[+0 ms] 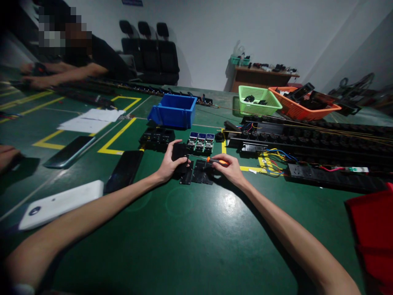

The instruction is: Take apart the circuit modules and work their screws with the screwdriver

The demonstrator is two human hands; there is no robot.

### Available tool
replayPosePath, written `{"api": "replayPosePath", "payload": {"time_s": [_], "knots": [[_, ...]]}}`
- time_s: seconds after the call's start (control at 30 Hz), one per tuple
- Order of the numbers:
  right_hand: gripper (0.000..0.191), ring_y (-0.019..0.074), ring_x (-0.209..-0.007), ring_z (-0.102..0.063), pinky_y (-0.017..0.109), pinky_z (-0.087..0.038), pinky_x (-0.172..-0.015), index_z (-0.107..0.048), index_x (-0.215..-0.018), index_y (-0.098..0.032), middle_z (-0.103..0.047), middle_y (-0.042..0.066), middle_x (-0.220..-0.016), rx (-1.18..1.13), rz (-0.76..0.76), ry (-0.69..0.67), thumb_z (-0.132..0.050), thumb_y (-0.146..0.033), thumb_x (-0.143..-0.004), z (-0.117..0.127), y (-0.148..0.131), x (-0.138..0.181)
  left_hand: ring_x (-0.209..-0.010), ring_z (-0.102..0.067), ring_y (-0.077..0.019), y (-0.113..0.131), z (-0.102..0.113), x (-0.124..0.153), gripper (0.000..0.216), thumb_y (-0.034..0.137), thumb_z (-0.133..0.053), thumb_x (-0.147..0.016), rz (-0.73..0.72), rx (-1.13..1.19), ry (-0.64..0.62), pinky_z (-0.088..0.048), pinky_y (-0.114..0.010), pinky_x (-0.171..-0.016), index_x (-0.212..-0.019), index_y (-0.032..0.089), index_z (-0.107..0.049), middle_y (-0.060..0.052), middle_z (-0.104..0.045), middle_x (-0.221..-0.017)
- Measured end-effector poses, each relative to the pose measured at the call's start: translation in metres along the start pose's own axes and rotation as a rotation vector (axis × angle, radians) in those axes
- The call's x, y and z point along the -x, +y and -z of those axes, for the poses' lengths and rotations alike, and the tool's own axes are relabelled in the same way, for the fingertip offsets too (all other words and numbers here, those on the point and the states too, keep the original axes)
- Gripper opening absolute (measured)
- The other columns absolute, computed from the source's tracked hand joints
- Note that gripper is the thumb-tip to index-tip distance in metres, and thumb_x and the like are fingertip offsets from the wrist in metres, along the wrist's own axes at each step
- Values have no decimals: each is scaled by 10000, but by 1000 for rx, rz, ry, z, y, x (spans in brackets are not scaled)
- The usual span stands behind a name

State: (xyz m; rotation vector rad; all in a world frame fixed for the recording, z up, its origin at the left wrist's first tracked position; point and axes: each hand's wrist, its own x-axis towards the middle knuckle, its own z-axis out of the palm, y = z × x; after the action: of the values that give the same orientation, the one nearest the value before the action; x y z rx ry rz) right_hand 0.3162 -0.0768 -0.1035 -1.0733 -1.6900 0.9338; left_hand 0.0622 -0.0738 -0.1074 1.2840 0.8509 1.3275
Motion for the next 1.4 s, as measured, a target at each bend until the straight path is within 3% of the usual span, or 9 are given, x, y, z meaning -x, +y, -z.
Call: {"api": "replayPosePath", "payload": {"time_s": [0.57, 0.73, 0.97, 1.23, 1.4], "knots": [[259, 162, -744, -658, 299, -531, -727, -702, -926, -168, -703, 37, -869, -16, -37, -14, -724, -345, -738, 0, 1, -2, -705, -675, -200, 5, 1, 0, 760, 330, -744, -712, 27, -3, -1, -584, -417, -698, -1351, 284, -335, -18, -616, -858], [228, 156, -706, -643, 291, -525, -691, -697, -884, -151, -695, 36, -824, 31, -45, -63, -707, -328, -741, 0, 2, -2, -703, -674, -177, 3, 2, -2, 760, 307, -731, -717, 34, 31, 8, -587, -374, -679, -1356, 280, -319, -9, -599, -860], [197, 147, -699, -632, 272, -504, -668, -688, -869, -141, -687, 29, -800, 66, -54, -115, -688, -296, -747, -1, -1, -2, -727, -677, -151, 2, 2, -4, 725, 300, -698, -729, 29, 75, 40, -593, -335, -659, -1340, 294, -308, -13, -563, -981], [232, 136, -656, -606, 274, -493, -640, -650, -909, -160, -651, 14, -797, 7, -90, -68, -677, -346, -772, 2, 2, -5, -742, -673, -169, 2, 1, -3, 727, 328, -711, -742, 35, 57, 63, -590, -371, -702, -1338, 297, -295, -15, -575, -941], [266, 104, -583, -535, 228, -435, -538, -566, -1015, -210, -613, -7, -796, -65, -105, -33, -643, -365, -814, 2, 0, -3, -755, -666, -160, 5, 1, -2, 754, 341, -708, -747, 18, 23, 67, -584, -380, -748, -1352, 280, -263, -18, -569, -944]]}}
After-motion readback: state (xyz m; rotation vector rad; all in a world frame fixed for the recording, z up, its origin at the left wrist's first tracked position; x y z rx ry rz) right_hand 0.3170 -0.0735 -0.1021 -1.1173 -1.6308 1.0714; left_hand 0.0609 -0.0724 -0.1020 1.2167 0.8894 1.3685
